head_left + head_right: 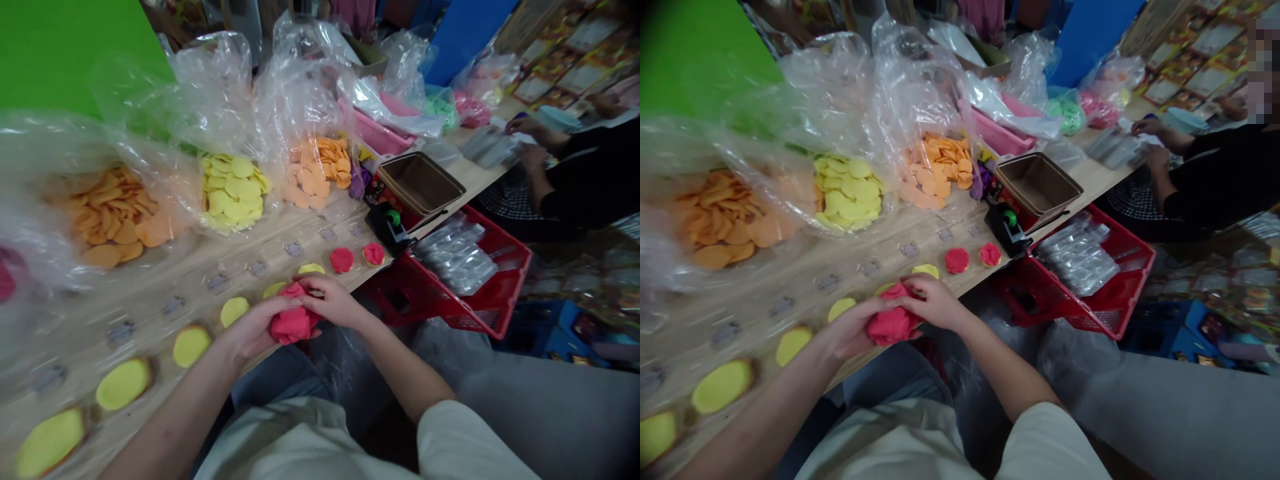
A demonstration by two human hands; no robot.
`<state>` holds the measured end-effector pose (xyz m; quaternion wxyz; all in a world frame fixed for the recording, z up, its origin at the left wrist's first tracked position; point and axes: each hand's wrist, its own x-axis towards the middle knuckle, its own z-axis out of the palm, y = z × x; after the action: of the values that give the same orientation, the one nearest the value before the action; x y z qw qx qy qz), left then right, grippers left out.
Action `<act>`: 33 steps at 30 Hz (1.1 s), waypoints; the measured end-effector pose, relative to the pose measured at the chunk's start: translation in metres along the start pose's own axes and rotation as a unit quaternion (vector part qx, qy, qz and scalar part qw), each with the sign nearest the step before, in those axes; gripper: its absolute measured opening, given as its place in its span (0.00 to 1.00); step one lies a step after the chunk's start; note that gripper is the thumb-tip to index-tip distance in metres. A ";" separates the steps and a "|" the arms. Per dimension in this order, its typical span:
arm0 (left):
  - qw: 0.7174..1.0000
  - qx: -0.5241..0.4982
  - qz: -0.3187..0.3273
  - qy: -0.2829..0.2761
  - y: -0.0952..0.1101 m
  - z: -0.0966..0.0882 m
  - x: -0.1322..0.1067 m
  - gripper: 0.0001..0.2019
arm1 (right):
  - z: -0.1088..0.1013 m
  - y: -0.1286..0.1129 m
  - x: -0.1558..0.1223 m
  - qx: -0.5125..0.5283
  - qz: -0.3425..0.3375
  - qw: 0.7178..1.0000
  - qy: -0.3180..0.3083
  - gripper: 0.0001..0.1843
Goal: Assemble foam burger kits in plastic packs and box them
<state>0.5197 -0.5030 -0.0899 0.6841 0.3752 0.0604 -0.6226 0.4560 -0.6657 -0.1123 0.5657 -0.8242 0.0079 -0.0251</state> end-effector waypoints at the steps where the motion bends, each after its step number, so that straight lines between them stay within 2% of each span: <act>1: 1.000 0.017 0.014 0.012 0.000 -0.002 -0.001 0.12 | 0.006 -0.004 0.003 0.066 0.036 0.997 0.001 0.11; 4: 0.995 0.053 0.067 0.053 -0.001 -0.008 -0.003 0.17 | 0.013 -0.007 0.007 0.219 0.127 0.962 0.099 0.12; 7: 0.992 0.038 0.079 0.091 -0.005 -0.015 -0.004 0.18 | 0.001 -0.002 0.009 0.294 0.163 0.932 0.135 0.14; 9: 0.992 0.018 0.068 0.102 -0.007 -0.018 -0.003 0.16 | -0.014 0.002 0.010 0.275 0.177 0.929 0.174 0.14; 12: 0.993 0.004 0.055 0.108 -0.009 -0.018 -0.003 0.14 | -0.034 0.007 0.012 0.188 0.158 0.927 0.283 0.14; 13: 0.992 0.005 0.054 0.111 -0.010 -0.017 -0.003 0.14 | -0.037 0.008 0.013 0.181 0.159 0.928 0.286 0.15; 14: 0.992 0.008 0.053 0.113 -0.009 -0.015 -0.003 0.15 | -0.037 0.008 0.013 0.191 0.166 0.932 0.259 0.15; 17: 0.992 0.040 0.047 0.112 -0.008 -0.006 -0.002 0.18 | -0.023 0.008 0.011 0.238 0.190 0.947 0.101 0.22; 20: 0.986 0.103 0.058 0.116 -0.006 0.001 0.002 0.16 | -0.007 0.011 0.011 0.189 0.155 0.969 0.022 0.18; 22: 0.981 0.133 0.069 0.119 -0.005 0.002 0.004 0.13 | -0.005 0.014 0.013 0.108 0.126 0.986 0.030 0.13; 24: 0.981 0.134 0.066 0.120 -0.006 0.000 0.004 0.13 | -0.011 0.017 0.017 0.006 0.115 0.989 0.093 0.13; 26: 0.983 0.120 0.059 0.126 -0.007 -0.002 0.004 0.15 | -0.018 0.018 0.022 -0.097 0.107 0.971 0.188 0.18; 28: 0.983 0.108 0.058 0.134 -0.009 -0.005 0.003 0.16 | -0.020 0.019 0.024 -0.188 0.071 0.946 0.253 0.19; 30: 0.985 0.090 0.056 0.134 -0.011 -0.008 0.002 0.17 | -0.012 0.023 0.023 -0.258 0.008 0.933 0.251 0.16; 33: 0.987 0.066 0.054 0.136 -0.014 -0.012 0.001 0.18 | 0.010 0.036 0.014 -0.321 -0.074 0.929 0.168 0.11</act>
<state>0.5119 -0.4963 -0.1052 0.6759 0.5035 0.0910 -0.5304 0.4713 -0.6698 -0.1495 0.2577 -0.9438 0.0492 -0.2008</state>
